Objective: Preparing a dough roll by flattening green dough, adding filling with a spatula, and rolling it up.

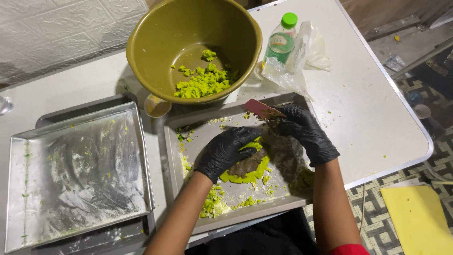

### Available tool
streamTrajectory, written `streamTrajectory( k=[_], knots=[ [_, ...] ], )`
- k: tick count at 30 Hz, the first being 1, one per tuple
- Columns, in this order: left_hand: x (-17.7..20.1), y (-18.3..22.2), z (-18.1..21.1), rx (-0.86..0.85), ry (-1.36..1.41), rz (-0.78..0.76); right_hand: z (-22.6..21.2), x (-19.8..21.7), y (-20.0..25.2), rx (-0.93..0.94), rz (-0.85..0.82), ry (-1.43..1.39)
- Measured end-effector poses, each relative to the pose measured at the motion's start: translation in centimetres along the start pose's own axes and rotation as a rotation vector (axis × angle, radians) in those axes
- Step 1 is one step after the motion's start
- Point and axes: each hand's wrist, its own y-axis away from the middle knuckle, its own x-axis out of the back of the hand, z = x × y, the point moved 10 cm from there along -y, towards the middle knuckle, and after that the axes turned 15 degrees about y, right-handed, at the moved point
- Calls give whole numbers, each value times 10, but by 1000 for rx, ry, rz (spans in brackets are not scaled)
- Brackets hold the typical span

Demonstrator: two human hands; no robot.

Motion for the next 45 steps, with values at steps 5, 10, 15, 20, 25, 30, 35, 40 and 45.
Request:
streamTrajectory(
  k=[5,10,15,20,25,30,35,40,45],
  knots=[
    [-19,3,-20,-74,-34,-16,-16,3,5,15,15,-27],
    [-1,0,33,-118,-79,-61,-10,6,6,23,37,-75],
    [-14,-10,1,-173,-183,-64,-9,7,4,34,53,-132],
    [-9,-8,28,-239,-101,-76,-20,10,7,46,53,-171],
    [44,-3,38,2,112,8,-27,16,13,64,78,-203],
    [57,35,-3,326,297,15,-38,9,11,123,28,-14],
    [53,45,-19,589,565,90,-30,3,4,148,-7,65],
    [57,38,7,894,623,74,-26,-17,7,-80,-74,-148],
    [45,41,-31,516,100,-170,-18,-29,5,-85,-137,67]
  ],
)
